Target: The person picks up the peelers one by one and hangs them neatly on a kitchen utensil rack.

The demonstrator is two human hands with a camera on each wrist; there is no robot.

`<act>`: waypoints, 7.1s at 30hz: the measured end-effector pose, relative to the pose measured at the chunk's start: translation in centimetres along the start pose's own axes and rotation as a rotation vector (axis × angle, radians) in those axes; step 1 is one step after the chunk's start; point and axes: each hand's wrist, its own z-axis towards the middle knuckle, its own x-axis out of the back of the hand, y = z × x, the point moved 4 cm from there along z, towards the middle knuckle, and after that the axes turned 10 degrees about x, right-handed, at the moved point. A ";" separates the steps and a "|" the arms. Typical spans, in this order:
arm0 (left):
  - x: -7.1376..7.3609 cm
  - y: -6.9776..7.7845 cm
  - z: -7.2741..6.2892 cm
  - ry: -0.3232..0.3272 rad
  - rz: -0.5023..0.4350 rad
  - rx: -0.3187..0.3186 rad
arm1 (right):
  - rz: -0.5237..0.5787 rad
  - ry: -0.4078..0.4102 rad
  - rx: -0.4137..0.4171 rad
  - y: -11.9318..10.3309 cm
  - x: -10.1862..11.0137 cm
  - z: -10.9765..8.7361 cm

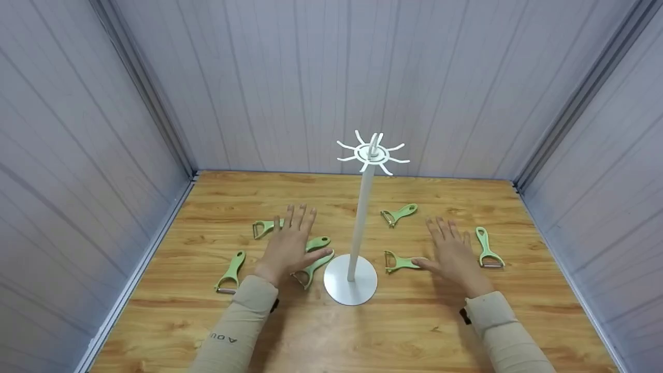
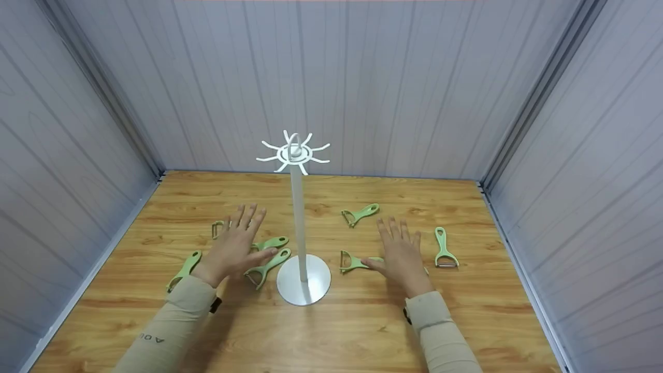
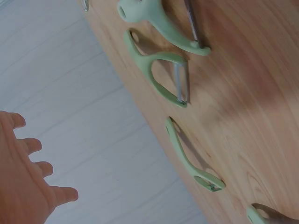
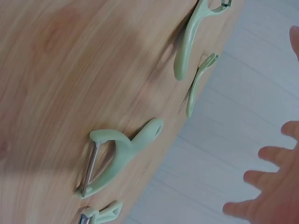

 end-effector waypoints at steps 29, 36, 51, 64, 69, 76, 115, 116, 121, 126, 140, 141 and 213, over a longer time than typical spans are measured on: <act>-0.8 4.9 0.3 -0.172 -0.479 -0.109 | 0.197 -0.017 0.080 1.4 -2.2 -1.2; -0.9 5.7 0.5 -0.207 -0.634 -0.118 | 0.237 -0.065 0.056 1.5 -2.8 -1.1; -1.3 6.9 1.3 -0.204 -0.865 -0.165 | 0.280 -0.142 -0.021 1.5 -3.8 -1.0; -1.5 7.5 1.5 -0.229 -0.943 -0.189 | 0.225 -0.141 0.029 1.2 -4.4 -0.8; -1.5 7.5 1.3 -0.232 -0.937 -0.180 | 0.225 -0.145 0.039 1.0 -4.6 -0.8; -1.6 7.4 1.3 -0.231 -0.901 -0.165 | 0.227 -0.155 0.028 0.9 -4.7 -0.7; -1.6 7.3 1.5 -0.262 -0.895 -0.157 | 0.211 0.066 0.005 0.8 -2.8 -0.4; -1.7 7.3 1.6 -0.259 -0.893 -0.159 | 0.221 0.085 0.009 0.8 -2.7 -0.4; -1.6 7.3 1.6 -0.260 -0.888 -0.153 | 0.278 0.184 0.027 0.8 -2.3 -0.6; -1.7 7.3 1.6 -0.258 -0.895 -0.159 | 0.355 0.268 0.024 0.9 -2.1 -0.7; -1.8 7.2 1.6 -0.259 -0.895 -0.153 | 0.791 0.373 -0.012 0.4 -1.7 -0.3; -1.8 7.2 1.6 -0.259 -0.897 -0.155 | 0.818 0.367 0.000 0.3 -1.7 -0.3; -2.0 7.1 1.8 -0.280 -0.897 -0.142 | 0.770 0.458 0.224 -8.8 6.1 1.7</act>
